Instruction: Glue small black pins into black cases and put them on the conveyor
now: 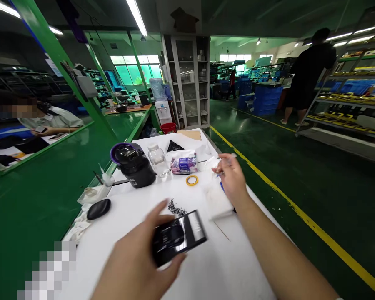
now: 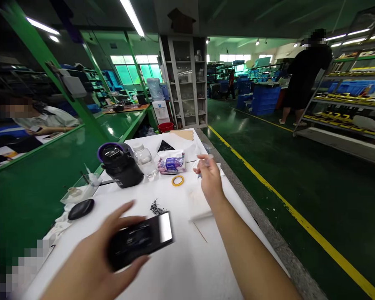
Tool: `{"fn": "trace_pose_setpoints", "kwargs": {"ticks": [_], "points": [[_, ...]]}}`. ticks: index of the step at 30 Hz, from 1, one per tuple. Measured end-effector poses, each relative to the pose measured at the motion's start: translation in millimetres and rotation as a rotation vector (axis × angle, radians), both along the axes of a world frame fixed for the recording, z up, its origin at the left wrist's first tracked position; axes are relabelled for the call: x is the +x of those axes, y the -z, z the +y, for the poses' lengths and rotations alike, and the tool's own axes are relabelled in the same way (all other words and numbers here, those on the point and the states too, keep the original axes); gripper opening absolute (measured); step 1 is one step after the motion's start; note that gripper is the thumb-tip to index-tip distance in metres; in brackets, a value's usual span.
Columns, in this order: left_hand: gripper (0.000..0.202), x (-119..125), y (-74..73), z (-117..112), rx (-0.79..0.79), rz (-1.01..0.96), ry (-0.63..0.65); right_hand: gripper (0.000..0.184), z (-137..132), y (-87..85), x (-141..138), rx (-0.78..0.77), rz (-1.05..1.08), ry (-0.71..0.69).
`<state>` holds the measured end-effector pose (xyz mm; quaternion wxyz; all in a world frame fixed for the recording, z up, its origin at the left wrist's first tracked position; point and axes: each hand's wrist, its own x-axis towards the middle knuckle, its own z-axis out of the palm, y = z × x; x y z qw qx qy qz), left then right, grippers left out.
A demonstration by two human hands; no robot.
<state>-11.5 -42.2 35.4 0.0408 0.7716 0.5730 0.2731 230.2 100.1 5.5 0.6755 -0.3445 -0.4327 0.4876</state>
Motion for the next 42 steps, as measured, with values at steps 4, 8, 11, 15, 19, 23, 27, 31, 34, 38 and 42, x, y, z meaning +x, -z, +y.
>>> {"fn": "trace_pose_setpoints", "kwargs": {"ticks": [4, 8, 11, 15, 19, 23, 27, 31, 34, 38, 42], "points": [[0.085, 59.9, 30.4, 32.2, 0.042, 0.002, 0.150, 0.040, -33.5, -23.6, -7.5, 0.025, 0.353, -0.338], [0.087, 62.7, 57.1, 37.4, -0.074, -0.164, 0.101, 0.062, -50.6, -22.9, -22.6, 0.076, 0.499, -0.654], [0.088, 52.4, 59.4, 33.9, -0.077, -0.218, 0.091, 0.072, -53.1, -16.9, -28.4, 0.144, 0.470, -0.782], [0.093, 48.6, 55.8, 32.9, 0.003, -0.190, 0.121, 0.072, -54.4, -12.6, -28.8, 0.168, 0.425, -0.850], [0.095, 50.0, 56.2, 32.5, 0.084, -0.168, 0.150, 0.071, -58.1, -13.4, -28.7, 0.163, 0.402, -0.801], [0.093, 49.8, 56.3, 30.2, 0.099, -0.178, 0.150, 0.070, -60.5, -15.4, -29.0, 0.167, 0.385, -0.787], [0.092, 48.9, 55.4, 29.3, 0.095, -0.193, 0.162, 0.069, -60.5, -14.8, -29.1, 0.159, 0.353, -0.796], [0.091, 48.9, 55.6, 29.9, 0.090, -0.189, 0.158, 0.067, -60.7, -12.9, -29.5, 0.179, 0.347, -0.787], [0.091, 49.1, 56.1, 30.3, 0.095, -0.189, 0.164, 0.066, -61.0, -12.5, -29.3, 0.172, 0.349, -0.779], [0.090, 49.1, 56.4, 30.3, 0.108, -0.177, 0.170, 0.066, -60.9, -12.6, -29.1, 0.170, 0.347, -0.774], [0.091, 49.0, 55.8, 30.4, 0.113, -0.169, 0.166, 0.066, -60.9, -13.0, -29.8, 0.168, 0.347, -0.764]]}}
